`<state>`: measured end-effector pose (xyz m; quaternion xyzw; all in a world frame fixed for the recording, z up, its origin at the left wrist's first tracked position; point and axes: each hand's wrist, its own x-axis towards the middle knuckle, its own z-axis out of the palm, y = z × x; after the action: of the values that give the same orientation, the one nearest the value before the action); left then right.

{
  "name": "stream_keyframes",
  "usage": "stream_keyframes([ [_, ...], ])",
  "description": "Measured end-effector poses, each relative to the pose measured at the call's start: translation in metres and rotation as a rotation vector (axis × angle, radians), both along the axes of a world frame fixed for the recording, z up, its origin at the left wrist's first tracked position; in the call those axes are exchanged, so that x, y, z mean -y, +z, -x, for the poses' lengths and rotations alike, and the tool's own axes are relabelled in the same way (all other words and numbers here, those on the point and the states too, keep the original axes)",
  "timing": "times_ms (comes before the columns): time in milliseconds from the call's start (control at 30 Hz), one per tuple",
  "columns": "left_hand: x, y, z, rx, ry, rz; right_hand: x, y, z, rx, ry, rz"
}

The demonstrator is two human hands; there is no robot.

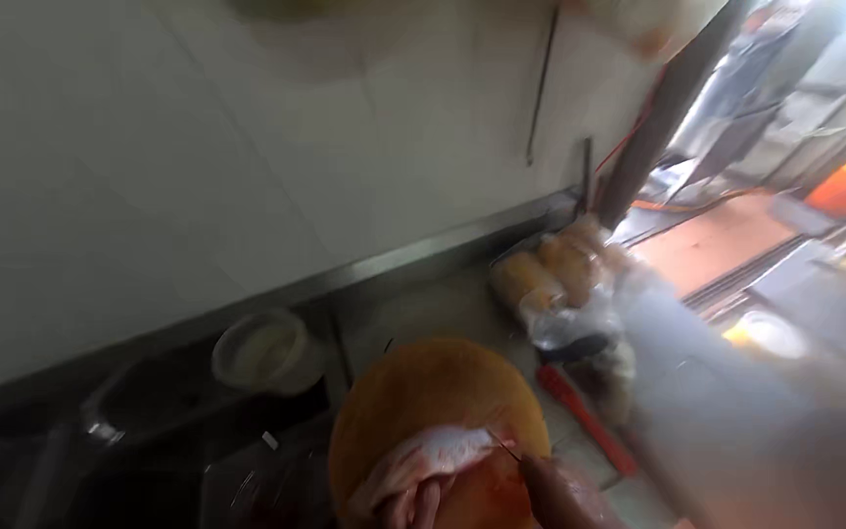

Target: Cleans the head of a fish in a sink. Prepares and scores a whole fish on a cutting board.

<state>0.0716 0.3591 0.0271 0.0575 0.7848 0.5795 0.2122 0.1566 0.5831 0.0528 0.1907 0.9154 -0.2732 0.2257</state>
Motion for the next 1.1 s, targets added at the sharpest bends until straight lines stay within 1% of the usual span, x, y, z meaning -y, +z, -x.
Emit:
stream_keyframes([
  [67, -0.005, -0.007, -0.001, 0.24, 0.247, -0.246, 0.009, 0.005, -0.01, 0.004, 0.117, 0.053],
  [100, -0.008, -0.01, -0.001, 0.334, 0.339, -0.367, 0.008, 0.009, -0.013, -0.03, 0.13, 0.055],
  [167, -0.012, -0.013, 0.0, 0.509, 0.452, -0.501, -0.012, 0.008, -0.007, -0.064, 0.055, 0.015],
  [233, -0.016, -0.016, -0.004, 0.564, 0.495, -0.546, -0.023, 0.004, 0.001, 0.061, 0.048, 0.0],
  [267, -0.019, -0.017, -0.005, 0.572, 0.511, -0.559, -0.016, 0.004, -0.003, 0.098, 0.09, 0.038],
  [333, -0.022, -0.014, 0.002, 0.614, 0.535, -0.586, 0.002, 0.01, -0.011, 0.066, 0.173, 0.081],
  [400, -0.018, -0.011, 0.009, 0.673, 0.575, -0.628, -0.007, 0.008, -0.007, -0.031, 0.086, 0.037],
  [433, -0.016, -0.012, 0.012, 0.693, 0.598, -0.637, -0.018, 0.004, 0.002, -0.015, 0.044, -0.01],
  [467, -0.016, -0.013, 0.014, 0.705, 0.615, -0.635, -0.025, 0.001, 0.01, 0.051, 0.044, -0.038],
  [533, -0.021, -0.014, 0.016, 0.719, 0.631, -0.598, -0.01, 0.002, 0.007, 0.118, 0.136, 0.05],
  [600, -0.024, -0.014, 0.019, 0.722, 0.615, -0.578, 0.009, 0.01, 0.0, 0.066, 0.236, 0.136],
  [633, -0.023, -0.014, 0.018, 0.719, 0.603, -0.581, 0.008, 0.01, 0.0, 0.02, 0.208, 0.142],
  [667, -0.022, -0.015, 0.015, 0.706, 0.587, -0.583, -0.003, 0.008, 0.006, -0.022, 0.137, 0.11],
  [700, -0.021, -0.015, 0.011, 0.673, 0.568, -0.574, -0.019, 0.003, 0.018, -0.009, 0.065, 0.054],
  [733, -0.022, -0.018, 0.004, 0.611, 0.536, -0.537, -0.031, -0.001, 0.028, 0.036, 0.034, 0.008],
  [767, -0.021, -0.022, -0.006, 0.517, 0.47, -0.451, -0.032, -0.003, 0.031, 0.084, 0.047, 0.013],
  [800, -0.019, -0.029, -0.014, 0.392, 0.364, -0.315, -0.023, 0.0, 0.028, 0.093, 0.088, 0.054],
  [867, -0.014, -0.036, -0.022, 0.125, 0.082, 0.046, 0.001, 0.014, 0.02, 0.05, 0.202, 0.137],
  [900, -0.01, -0.036, -0.026, 0.011, -0.025, 0.169, 0.002, 0.017, 0.021, 0.008, 0.208, 0.153],
  [933, -0.007, -0.032, -0.029, -0.076, -0.092, 0.252, -0.007, 0.011, 0.027, -0.049, 0.176, 0.16],
  [1000, -0.006, -0.034, -0.037, -0.231, -0.121, 0.307, -0.03, -0.001, 0.048, -0.01, 0.129, 0.118],
  [1067, -0.009, -0.04, -0.043, -0.313, -0.146, 0.348, -0.013, 0.005, 0.045, 0.02, 0.17, 0.151],
  [1100, -0.009, -0.038, -0.042, -0.287, -0.184, 0.383, 0.004, 0.016, 0.041, 0.028, 0.217, 0.171],
])
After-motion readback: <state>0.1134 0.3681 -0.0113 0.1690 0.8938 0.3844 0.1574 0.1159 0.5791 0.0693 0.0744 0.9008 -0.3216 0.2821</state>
